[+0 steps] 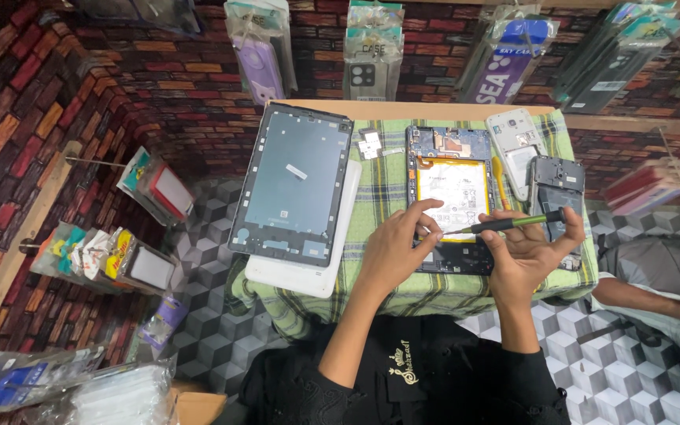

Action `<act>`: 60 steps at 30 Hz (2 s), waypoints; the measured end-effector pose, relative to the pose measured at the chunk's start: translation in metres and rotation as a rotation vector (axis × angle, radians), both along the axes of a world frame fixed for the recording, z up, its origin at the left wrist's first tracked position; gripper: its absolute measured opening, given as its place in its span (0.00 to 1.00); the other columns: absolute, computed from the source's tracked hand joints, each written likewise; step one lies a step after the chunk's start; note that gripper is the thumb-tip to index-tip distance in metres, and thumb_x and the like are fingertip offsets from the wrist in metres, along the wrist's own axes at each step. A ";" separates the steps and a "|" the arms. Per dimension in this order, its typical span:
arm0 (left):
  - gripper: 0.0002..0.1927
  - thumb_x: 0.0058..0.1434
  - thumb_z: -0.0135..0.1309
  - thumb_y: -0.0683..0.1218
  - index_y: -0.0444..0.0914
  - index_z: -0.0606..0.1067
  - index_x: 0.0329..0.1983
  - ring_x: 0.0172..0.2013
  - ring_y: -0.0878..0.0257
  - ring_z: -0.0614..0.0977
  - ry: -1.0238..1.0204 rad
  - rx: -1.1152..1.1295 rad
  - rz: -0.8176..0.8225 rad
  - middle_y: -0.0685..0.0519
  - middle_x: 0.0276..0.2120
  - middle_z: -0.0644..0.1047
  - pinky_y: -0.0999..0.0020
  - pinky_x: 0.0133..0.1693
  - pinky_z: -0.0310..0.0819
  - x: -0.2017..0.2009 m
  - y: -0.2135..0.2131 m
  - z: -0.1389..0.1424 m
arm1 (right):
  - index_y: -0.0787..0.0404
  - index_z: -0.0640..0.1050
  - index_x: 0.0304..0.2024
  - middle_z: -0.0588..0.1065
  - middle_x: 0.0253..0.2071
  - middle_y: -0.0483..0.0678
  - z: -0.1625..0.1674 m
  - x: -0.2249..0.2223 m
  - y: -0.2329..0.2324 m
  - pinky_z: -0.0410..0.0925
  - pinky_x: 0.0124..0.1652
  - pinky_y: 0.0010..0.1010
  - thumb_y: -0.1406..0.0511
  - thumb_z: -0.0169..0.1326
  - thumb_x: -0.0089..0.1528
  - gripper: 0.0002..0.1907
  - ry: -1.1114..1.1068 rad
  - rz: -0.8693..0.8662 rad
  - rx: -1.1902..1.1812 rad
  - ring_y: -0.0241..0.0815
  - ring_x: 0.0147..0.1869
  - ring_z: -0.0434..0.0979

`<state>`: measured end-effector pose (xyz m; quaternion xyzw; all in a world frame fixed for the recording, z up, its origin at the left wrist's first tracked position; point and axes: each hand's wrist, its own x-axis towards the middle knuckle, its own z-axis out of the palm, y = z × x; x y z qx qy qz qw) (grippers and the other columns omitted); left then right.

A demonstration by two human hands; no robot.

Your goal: The person uses a screwdriver to remove screws from a disassembled tablet on a workbench. They carefully unscrew multiple fasteners around the internal frame and battery area while handling the device with both hands.

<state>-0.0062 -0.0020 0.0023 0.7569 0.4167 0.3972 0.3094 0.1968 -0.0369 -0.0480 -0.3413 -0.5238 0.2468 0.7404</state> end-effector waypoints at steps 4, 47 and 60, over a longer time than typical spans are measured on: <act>0.21 0.65 0.56 0.50 0.47 0.71 0.61 0.41 0.66 0.84 0.004 -0.021 -0.008 0.63 0.37 0.83 0.66 0.41 0.77 0.000 0.000 0.000 | 0.47 0.46 0.73 0.75 0.53 0.63 -0.001 0.001 0.000 0.74 0.60 0.41 0.82 0.59 0.67 0.47 -0.021 0.004 0.002 0.51 0.54 0.81; 0.17 0.70 0.48 0.48 0.47 0.72 0.61 0.41 0.61 0.82 -0.018 -0.002 0.028 0.61 0.39 0.83 0.63 0.41 0.76 0.001 0.000 0.000 | 0.46 0.46 0.73 0.73 0.54 0.60 -0.006 0.005 -0.002 0.72 0.64 0.37 0.82 0.61 0.68 0.48 -0.046 -0.050 0.006 0.45 0.58 0.76; 0.16 0.67 0.52 0.48 0.45 0.74 0.58 0.38 0.58 0.82 -0.089 -0.036 0.055 0.55 0.38 0.83 0.61 0.40 0.76 0.001 0.001 0.003 | 0.48 0.49 0.71 0.72 0.51 0.60 0.039 0.040 -0.054 0.74 0.57 0.33 0.86 0.58 0.68 0.44 -0.294 -0.181 -0.025 0.46 0.56 0.78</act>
